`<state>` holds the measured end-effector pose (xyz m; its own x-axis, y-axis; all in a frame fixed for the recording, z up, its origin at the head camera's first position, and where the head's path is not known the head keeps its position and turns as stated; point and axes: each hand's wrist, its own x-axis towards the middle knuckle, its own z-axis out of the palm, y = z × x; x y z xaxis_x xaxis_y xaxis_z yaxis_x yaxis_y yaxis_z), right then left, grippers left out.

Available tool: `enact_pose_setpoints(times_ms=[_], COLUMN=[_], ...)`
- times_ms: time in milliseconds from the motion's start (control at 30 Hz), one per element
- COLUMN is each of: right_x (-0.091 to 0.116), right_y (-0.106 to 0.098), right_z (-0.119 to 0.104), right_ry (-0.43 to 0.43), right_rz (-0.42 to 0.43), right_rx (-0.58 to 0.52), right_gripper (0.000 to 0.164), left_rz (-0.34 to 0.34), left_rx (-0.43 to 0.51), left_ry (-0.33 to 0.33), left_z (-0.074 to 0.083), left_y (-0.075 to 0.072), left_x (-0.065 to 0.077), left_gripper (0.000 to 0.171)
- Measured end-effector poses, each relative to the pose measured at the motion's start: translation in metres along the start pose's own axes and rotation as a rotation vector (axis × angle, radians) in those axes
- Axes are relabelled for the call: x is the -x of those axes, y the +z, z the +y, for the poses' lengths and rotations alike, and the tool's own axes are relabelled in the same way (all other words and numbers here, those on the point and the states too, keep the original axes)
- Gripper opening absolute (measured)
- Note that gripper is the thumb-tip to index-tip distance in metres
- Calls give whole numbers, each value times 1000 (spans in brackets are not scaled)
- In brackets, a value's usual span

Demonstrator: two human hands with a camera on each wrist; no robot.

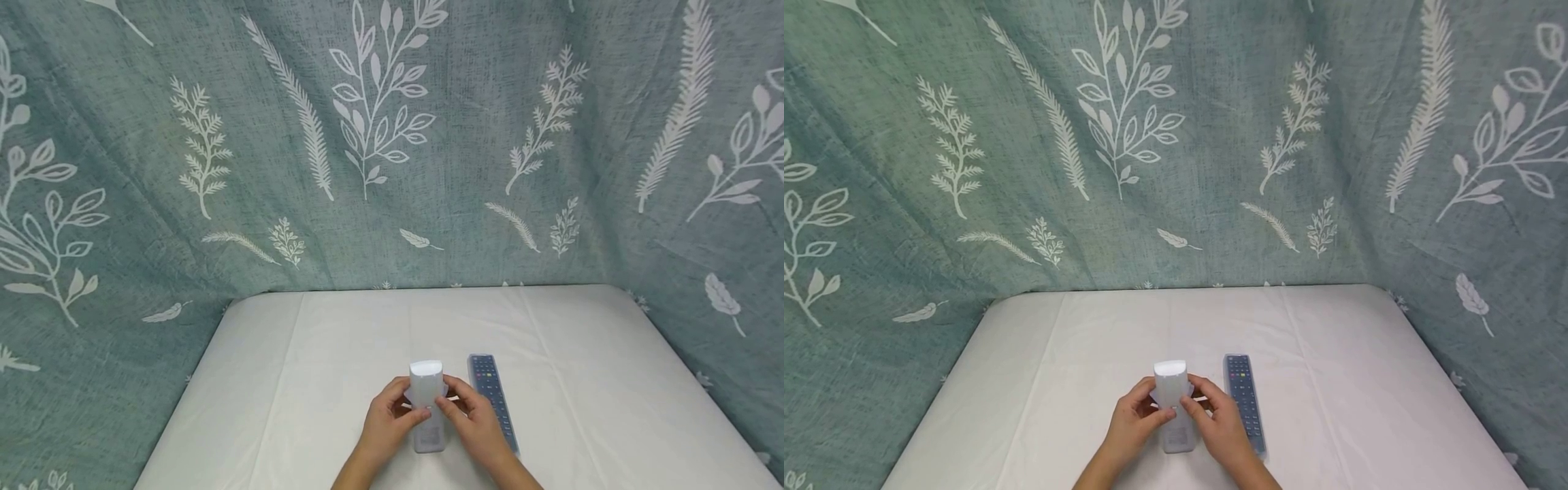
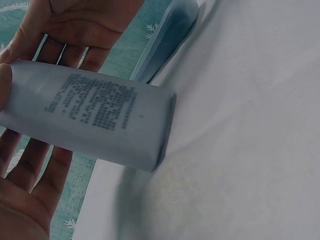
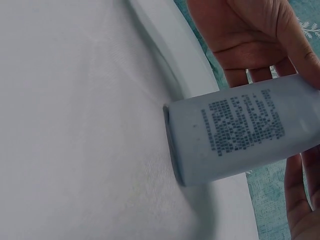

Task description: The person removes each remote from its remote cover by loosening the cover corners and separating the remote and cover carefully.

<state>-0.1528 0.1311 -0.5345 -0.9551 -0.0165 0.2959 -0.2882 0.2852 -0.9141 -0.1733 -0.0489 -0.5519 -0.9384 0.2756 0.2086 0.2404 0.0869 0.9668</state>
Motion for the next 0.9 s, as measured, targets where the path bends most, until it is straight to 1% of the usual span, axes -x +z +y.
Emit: enact_pose_setpoints(times_ms=[200, 267, 400, 567, 667, 767, 900], right_x=[-3, -4, -9, -15, -19, -22, -25], right_y=[1, 1, 1, 3, 4, 5, 6], right_z=[-1, -1, 0, -1, -2, -4, -4], right_ry=[32, 29, 4, -24, -57, -79, -81], right_rz=[11, 19, 26, 31, 36, 40, 28], right_rx=[4, 9, 21, 29, 38, 36, 4], right_gripper=[28, 29, 33, 37, 36, 35, 35], left_rz=[5, 16, 62, 126, 160, 177, 178], left_rx=[7, 15, 31, 36, 41, 38, 35], left_ry=[23, 33, 60, 67, 72, 79, 74], left_z=[2, 3, 6, 9, 11, 13, 14], left_y=[0, 1, 1, 3, 4, 4, 5], left_x=[-4, -6, -9, -13, -15, -17, -19], left_gripper=[50, 51, 52, 53, 52, 52, 52])
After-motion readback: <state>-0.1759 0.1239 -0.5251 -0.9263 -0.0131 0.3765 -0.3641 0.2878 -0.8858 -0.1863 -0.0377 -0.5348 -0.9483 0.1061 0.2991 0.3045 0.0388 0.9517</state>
